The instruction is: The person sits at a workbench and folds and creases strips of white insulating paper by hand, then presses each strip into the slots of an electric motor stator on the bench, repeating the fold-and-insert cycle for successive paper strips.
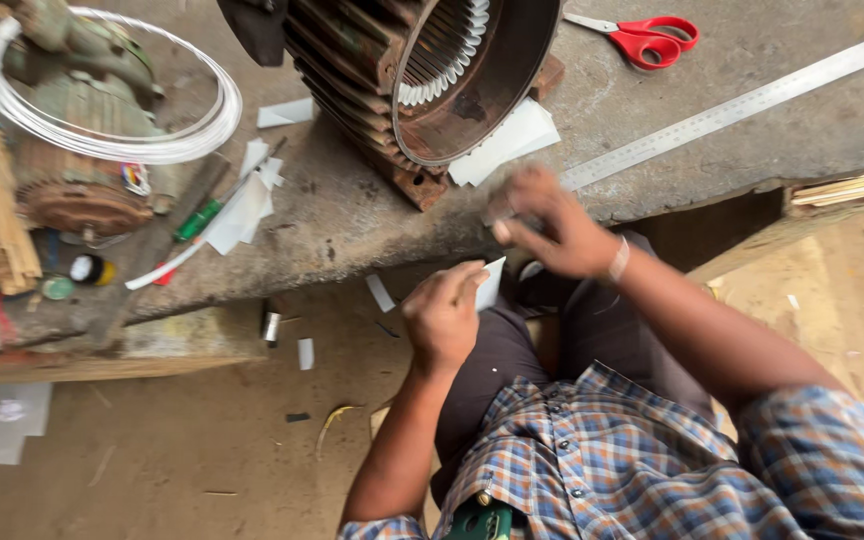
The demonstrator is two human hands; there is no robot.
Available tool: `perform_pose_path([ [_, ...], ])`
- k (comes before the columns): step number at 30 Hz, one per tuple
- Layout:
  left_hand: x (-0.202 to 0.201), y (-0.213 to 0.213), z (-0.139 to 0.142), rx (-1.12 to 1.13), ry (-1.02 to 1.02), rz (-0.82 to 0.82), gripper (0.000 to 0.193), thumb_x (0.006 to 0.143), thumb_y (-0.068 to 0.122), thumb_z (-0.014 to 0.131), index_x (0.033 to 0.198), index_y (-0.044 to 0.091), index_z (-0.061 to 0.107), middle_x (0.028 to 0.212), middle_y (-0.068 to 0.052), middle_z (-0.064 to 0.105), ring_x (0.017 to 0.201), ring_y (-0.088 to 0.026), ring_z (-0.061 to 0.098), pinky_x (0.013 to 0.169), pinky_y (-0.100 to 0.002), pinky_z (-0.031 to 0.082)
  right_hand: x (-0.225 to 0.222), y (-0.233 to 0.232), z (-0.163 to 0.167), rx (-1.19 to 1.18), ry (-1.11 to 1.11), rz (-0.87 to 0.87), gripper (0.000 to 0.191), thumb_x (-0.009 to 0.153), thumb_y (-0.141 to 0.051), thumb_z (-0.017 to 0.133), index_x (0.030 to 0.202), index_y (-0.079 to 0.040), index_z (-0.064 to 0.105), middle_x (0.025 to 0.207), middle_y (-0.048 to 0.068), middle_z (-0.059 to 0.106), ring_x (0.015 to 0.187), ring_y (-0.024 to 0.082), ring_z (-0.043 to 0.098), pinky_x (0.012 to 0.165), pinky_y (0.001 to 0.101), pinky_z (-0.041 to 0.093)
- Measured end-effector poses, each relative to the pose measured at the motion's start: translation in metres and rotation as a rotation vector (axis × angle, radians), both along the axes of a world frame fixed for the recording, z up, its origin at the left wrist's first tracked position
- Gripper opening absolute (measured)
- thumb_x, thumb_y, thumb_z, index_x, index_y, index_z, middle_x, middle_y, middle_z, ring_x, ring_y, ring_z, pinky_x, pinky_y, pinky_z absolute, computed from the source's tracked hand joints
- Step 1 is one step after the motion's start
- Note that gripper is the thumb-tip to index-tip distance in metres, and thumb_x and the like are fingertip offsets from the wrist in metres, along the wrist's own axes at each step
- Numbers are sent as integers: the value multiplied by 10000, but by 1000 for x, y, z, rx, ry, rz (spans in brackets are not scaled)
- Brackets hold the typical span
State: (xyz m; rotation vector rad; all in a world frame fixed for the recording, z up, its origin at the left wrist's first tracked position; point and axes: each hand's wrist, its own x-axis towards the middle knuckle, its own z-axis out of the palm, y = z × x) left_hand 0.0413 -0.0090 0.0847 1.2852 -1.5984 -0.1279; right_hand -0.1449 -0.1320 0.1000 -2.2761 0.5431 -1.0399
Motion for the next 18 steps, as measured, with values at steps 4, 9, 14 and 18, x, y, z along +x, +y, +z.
perform_pose_path([
  [4,-1,12,2,149,327,-119,116,903,52,813,983,34,731,926,-55,752,850,-150,729,765,-274,583,-7,42,-25,410,-255,204,219,1030,-250,671,1116,-51,696,1058,82,689,982,201,640,890,354,511],
  [9,-5,8,-7,364,669,-442,119,962,10,829,1016,-13,726,921,-70,728,893,-121,665,798,-260,556,-12,51,-39,577,-332,247,192,1030,-235,691,1034,-44,710,970,78,676,907,191,633,854,311,525],
  [14,-26,12,-2,130,579,-219,366,904,71,790,1245,-8,682,1213,-80,672,1000,-137,714,857,-281,626,-12,68,-19,187,-420,135,421,926,-310,743,1250,-42,726,1216,167,591,1108,256,601,991,332,484],
  [18,-23,15,6,169,537,-264,433,920,110,774,1322,4,655,1301,-95,665,1116,-153,685,928,-286,603,-17,65,-4,85,-273,-6,509,785,-286,837,1237,-90,709,1272,153,701,1171,305,634,1023,395,461],
])
